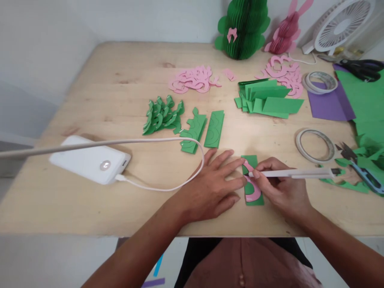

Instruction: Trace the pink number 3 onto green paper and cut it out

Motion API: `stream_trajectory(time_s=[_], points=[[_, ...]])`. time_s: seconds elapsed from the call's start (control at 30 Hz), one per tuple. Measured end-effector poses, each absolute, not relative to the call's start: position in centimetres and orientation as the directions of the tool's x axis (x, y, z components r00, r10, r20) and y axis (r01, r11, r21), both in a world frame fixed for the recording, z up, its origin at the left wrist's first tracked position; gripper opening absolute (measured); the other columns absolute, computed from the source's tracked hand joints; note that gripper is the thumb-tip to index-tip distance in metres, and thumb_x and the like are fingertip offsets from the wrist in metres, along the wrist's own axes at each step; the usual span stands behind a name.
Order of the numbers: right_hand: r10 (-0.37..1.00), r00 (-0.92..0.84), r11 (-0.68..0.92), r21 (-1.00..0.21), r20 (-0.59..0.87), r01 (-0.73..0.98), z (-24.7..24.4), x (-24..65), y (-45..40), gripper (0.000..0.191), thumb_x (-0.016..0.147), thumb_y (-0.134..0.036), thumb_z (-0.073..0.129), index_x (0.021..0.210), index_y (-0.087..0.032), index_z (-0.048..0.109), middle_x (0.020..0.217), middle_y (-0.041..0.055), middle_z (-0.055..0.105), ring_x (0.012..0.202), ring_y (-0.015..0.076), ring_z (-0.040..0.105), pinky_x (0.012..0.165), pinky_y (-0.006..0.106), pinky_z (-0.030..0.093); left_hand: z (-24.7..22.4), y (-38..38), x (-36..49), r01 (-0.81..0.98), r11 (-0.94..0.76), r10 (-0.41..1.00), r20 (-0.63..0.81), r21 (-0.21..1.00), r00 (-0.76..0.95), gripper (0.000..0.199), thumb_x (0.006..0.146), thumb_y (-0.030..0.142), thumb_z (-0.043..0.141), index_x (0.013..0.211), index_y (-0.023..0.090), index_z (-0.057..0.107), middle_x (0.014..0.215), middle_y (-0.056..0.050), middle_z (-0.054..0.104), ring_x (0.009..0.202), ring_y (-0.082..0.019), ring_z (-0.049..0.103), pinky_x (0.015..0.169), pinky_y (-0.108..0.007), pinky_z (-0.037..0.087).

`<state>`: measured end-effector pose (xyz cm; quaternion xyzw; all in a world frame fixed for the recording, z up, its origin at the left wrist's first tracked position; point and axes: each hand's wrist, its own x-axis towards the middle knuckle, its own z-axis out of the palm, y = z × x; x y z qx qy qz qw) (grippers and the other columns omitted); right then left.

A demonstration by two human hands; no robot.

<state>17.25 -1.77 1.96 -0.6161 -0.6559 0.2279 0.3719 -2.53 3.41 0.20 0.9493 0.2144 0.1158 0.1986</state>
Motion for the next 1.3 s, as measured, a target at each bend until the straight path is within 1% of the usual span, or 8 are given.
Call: stream_trajectory(time_s=[0.2, 0.37, 0.47, 0.67, 0.83, 0.9, 1.1, 1.3], points=[[0.98, 0.032, 0.132, -0.76, 0.196, 0.637, 1.86, 17.27, -1.74, 0.012, 0.084, -0.015, 0.059, 0.073, -0.02, 0.058, 0.056, -0.0054, 0.059, 0.045, 0.007, 0.053, 0.04, 0.016, 0.039, 0.16, 3.4, -2.51, 0.363, -0.827, 0.454, 0.13, 0.429, 0.881, 0.036, 0.091, 0.037, 0.054, 0.125, 0.029, 0.059, 0.151, -0.006, 0.04, 0.142, -0.034, 0.026, 0.114, -0.059, 0.015], [0.988, 0.04, 0.091, -0.761, 0.152, 0.642, 1.85, 17.32, -1.87, 0.012, 0.084, -0.019, 0.059, 0.072, -0.02, 0.057, 0.057, -0.0042, 0.06, 0.045, 0.0087, 0.054, 0.04, 0.019, 0.04, 0.29, 3.4, -2.5, 0.366, -0.824, 0.458, 0.13, 0.433, 0.879, 0.034, 0.091, 0.036, 0.053, 0.124, 0.028, 0.06, 0.15, -0.006, 0.041, 0.141, -0.033, 0.027, 0.114, -0.058, 0.014], [0.988, 0.04, 0.085, -0.753, 0.146, 0.653, 1.8, 17.36, -1.95, 0.012, 0.084, -0.02, 0.058, 0.072, -0.02, 0.057, 0.057, -0.004, 0.06, 0.044, 0.0088, 0.052, 0.039, 0.019, 0.039, 0.28, 3.41, -2.5, 0.363, -0.823, 0.456, 0.126, 0.437, 0.881, 0.035, 0.091, 0.036, 0.053, 0.125, 0.028, 0.059, 0.151, -0.006, 0.041, 0.142, -0.034, 0.027, 0.114, -0.058, 0.013], [0.978, 0.021, 0.136, -0.716, 0.206, 0.685, 1.94, 17.41, -1.91, 0.012, 0.084, -0.017, 0.058, 0.072, -0.02, 0.056, 0.056, -0.0051, 0.057, 0.044, 0.0074, 0.05, 0.039, 0.018, 0.037, 0.3, 3.41, -2.53, 0.361, -0.824, 0.453, 0.125, 0.437, 0.883, 0.034, 0.092, 0.035, 0.052, 0.125, 0.028, 0.059, 0.151, -0.006, 0.04, 0.142, -0.033, 0.026, 0.115, -0.058, 0.013], [0.98, 0.03, 0.116, -0.686, 0.197, 0.719, 2.28, 17.36, -1.75, 0.014, 0.083, -0.018, 0.057, 0.069, -0.021, 0.055, 0.053, -0.005, 0.056, 0.042, 0.0078, 0.047, 0.038, 0.02, 0.034, 0.29, 3.37, -2.53, 0.364, -0.822, 0.456, 0.124, 0.437, 0.881, 0.033, 0.092, 0.035, 0.052, 0.124, 0.028, 0.06, 0.151, -0.007, 0.041, 0.142, -0.033, 0.026, 0.114, -0.058, 0.013], [0.98, 0.038, 0.11, -0.687, 0.197, 0.718, 2.31, 17.32, -1.73, 0.014, 0.083, -0.019, 0.057, 0.069, -0.021, 0.055, 0.052, -0.0051, 0.056, 0.04, 0.0077, 0.045, 0.037, 0.021, 0.032, 0.25, 3.36, -2.51, 0.363, -0.823, 0.455, 0.125, 0.436, 0.882, 0.033, 0.092, 0.035, 0.053, 0.123, 0.028, 0.06, 0.151, -0.007, 0.041, 0.142, -0.033, 0.026, 0.114, -0.058, 0.013], [0.98, 0.055, 0.097, -0.699, 0.193, 0.709, 2.17, 17.3, -1.73, 0.015, 0.083, -0.02, 0.057, 0.068, -0.021, 0.055, 0.052, -0.0049, 0.055, 0.041, 0.0082, 0.046, 0.037, 0.021, 0.032, 0.23, 3.39, -2.51, 0.361, -0.827, 0.45, 0.123, 0.43, 0.885, 0.032, 0.092, 0.035, 0.052, 0.122, 0.028, 0.06, 0.151, -0.007, 0.04, 0.142, -0.033, 0.026, 0.114, -0.059, 0.014], [0.981, 0.072, 0.077, -0.705, 0.179, 0.705, 2.3, 17.34, -1.68, 0.016, 0.084, -0.022, 0.056, 0.068, -0.021, 0.053, 0.051, -0.005, 0.053, 0.039, 0.0079, 0.043, 0.035, 0.021, 0.029, 0.26, 3.42, -2.5, 0.362, -0.827, 0.45, 0.12, 0.43, 0.885, 0.035, 0.092, 0.036, 0.053, 0.125, 0.028, 0.058, 0.151, -0.006, 0.04, 0.142, -0.034, 0.026, 0.114, -0.059, 0.014]])
